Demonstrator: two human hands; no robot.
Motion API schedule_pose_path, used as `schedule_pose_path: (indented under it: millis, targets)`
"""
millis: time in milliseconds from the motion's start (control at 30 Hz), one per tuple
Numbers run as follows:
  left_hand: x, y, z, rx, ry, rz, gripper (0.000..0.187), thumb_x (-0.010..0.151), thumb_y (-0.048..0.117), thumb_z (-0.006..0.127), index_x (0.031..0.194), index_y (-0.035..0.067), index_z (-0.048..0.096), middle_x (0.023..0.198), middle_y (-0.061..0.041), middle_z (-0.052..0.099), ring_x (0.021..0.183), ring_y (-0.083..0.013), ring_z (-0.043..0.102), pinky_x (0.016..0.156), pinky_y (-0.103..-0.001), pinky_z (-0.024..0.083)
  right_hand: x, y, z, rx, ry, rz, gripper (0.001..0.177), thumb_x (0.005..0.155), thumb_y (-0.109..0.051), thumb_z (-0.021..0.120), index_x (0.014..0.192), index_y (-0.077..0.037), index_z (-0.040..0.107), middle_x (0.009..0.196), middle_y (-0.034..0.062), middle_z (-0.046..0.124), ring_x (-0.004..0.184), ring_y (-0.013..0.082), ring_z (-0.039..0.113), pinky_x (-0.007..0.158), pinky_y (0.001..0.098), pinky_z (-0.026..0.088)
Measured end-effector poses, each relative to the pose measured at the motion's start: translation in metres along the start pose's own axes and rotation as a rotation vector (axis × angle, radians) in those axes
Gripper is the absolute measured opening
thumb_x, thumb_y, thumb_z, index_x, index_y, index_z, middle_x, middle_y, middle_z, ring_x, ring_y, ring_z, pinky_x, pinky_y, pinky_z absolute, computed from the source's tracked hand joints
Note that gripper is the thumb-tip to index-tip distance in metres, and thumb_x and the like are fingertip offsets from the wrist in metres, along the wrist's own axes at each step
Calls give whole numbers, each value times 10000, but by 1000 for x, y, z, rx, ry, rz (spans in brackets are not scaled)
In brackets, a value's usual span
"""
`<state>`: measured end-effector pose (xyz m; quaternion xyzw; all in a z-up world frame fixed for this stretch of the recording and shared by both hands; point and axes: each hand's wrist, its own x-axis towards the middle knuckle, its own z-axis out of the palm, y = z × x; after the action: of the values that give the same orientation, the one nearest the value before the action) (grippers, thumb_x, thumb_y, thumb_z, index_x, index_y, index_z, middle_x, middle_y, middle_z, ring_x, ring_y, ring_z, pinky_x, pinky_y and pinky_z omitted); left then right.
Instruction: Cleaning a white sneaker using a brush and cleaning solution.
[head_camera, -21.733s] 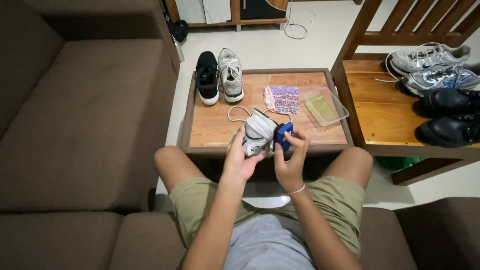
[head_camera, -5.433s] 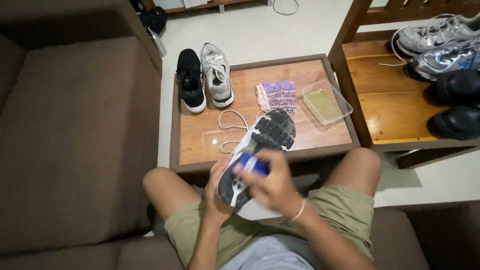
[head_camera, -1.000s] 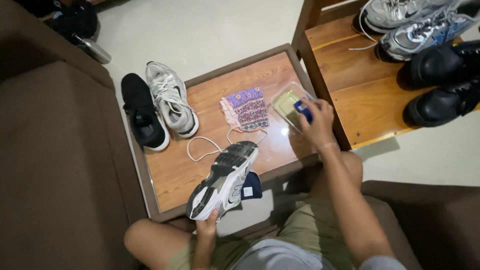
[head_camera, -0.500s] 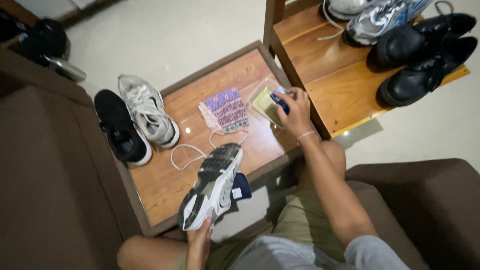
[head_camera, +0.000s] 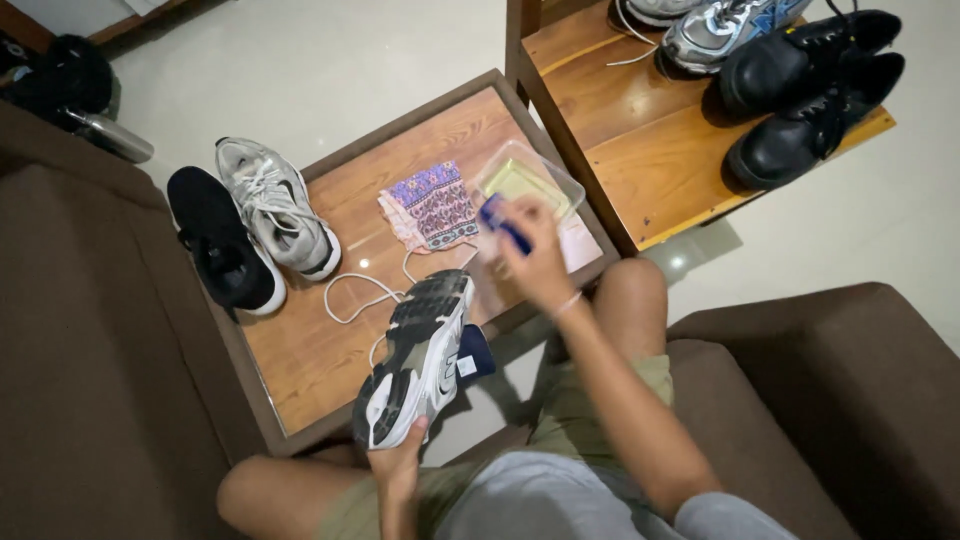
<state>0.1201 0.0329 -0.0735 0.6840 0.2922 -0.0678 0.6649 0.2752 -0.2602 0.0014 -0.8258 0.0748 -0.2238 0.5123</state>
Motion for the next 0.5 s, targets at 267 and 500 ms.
schedule_pose_path:
  millis: [267,500]
  targets:
    - [19,-41,6,-375,3,189,710,685,5,841,1356,23,607,1321,-140,685,1136,-226,672,1061,-373,537,-126,-54,19,166,-474,-360,332,1032,-171,612,1360,-196,659,1273,163,520,1227,312,526,1137,421,392]
    - [-47,11,5,-144,72,634,814,608,-69,862,1368,-27,572,1317,-208,643,1253,-283,576,1041,-447,513,-169,-80,8,256,-466,-547,340,948,-200,696,1286,-210,729,1230,131,546,1034,323,539,980,427,453]
